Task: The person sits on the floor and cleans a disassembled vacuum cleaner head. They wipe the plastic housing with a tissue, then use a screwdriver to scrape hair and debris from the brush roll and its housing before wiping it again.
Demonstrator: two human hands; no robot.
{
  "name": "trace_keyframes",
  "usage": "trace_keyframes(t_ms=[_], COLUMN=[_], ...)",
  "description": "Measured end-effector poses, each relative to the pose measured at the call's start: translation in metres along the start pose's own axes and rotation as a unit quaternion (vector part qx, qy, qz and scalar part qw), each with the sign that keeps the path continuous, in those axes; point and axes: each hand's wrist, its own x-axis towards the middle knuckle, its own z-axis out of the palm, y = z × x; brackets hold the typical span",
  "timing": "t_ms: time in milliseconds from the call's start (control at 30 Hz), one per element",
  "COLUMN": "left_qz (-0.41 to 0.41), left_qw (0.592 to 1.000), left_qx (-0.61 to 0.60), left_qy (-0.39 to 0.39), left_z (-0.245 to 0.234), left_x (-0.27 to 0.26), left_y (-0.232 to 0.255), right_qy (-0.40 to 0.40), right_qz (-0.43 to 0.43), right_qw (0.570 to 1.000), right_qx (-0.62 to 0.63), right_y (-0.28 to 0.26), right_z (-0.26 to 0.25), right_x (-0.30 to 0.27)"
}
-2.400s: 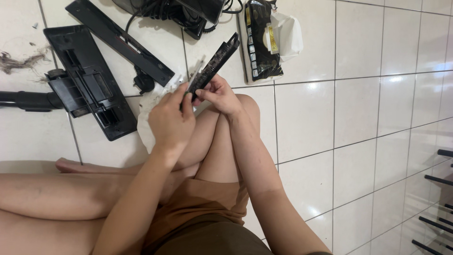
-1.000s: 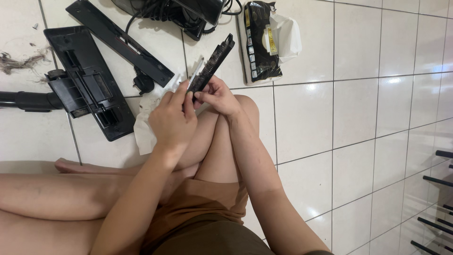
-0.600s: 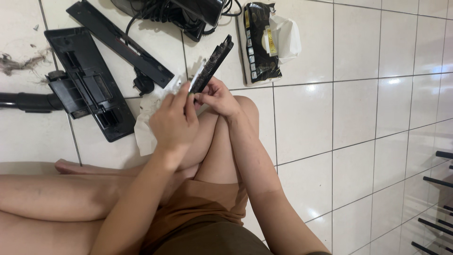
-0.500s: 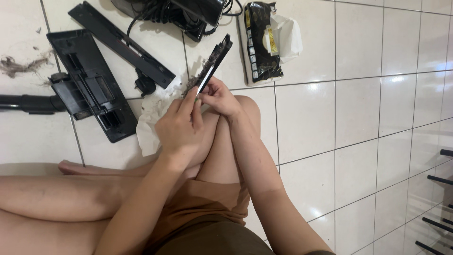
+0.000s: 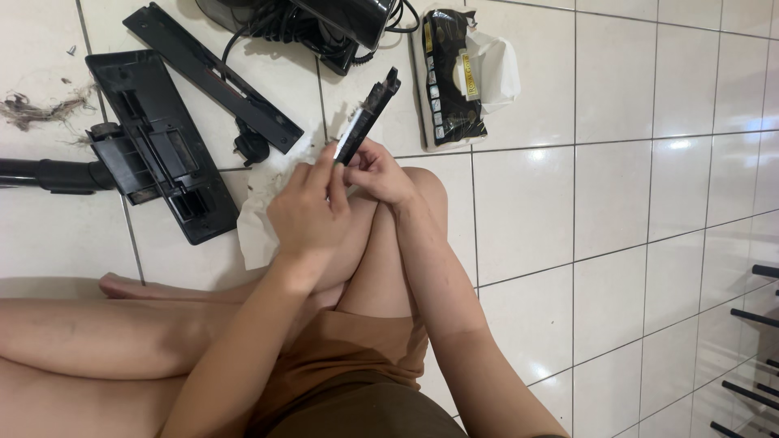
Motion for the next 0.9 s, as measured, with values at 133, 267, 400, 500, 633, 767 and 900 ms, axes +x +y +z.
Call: trace_keyframes(t_ms=[133,267,400,500,633,767,900], left_qz=[-0.011,0.004,-0.033,-0.015,-0.06,-0.111,-0.187], left_qw=[1.0,1.0,0.999,1.0,0.995,0.992,0.981], left_qx=[0.002,-0.003,-0.016,-0.018,-0.075,-0.068,0.009], left_qy=[-0.006,0.007,0.003,0.004,-0.007,-0.01,-0.058], left_z=[0.002,0.001,0.006,0.01,0.014,0.005,-0.016], left_x=[0.004,0.0,0.007,0.009,0.015,0.012,-0.01], left_y=[0.001,0.001,-0.003,-0.009,-0.025,-0.052,-0.09], right_qy=[-0.009,-0.008,-0.014,-0.019,0.0,0.052,0.097], right_qz=[-0.007,0.011,0.017,0.036,0.043,0.012,-0.022], right_qw=[1.0,1.0,1.0,0.999,0.999,0.996,0.991], right_qx=[-0.007,0.013,-0.006,0.006,0.013,0.072,0.088], right_y=[-0.007,-0.006,-0.013,-0.014,-0.016,-0.021,-0.021], right_z=[0.001,0.006,0.005,0.005,0.004,0.0,-0.006], right_x=[0.002,0.0,-0.001,0.002,0.004,0.008,0.005])
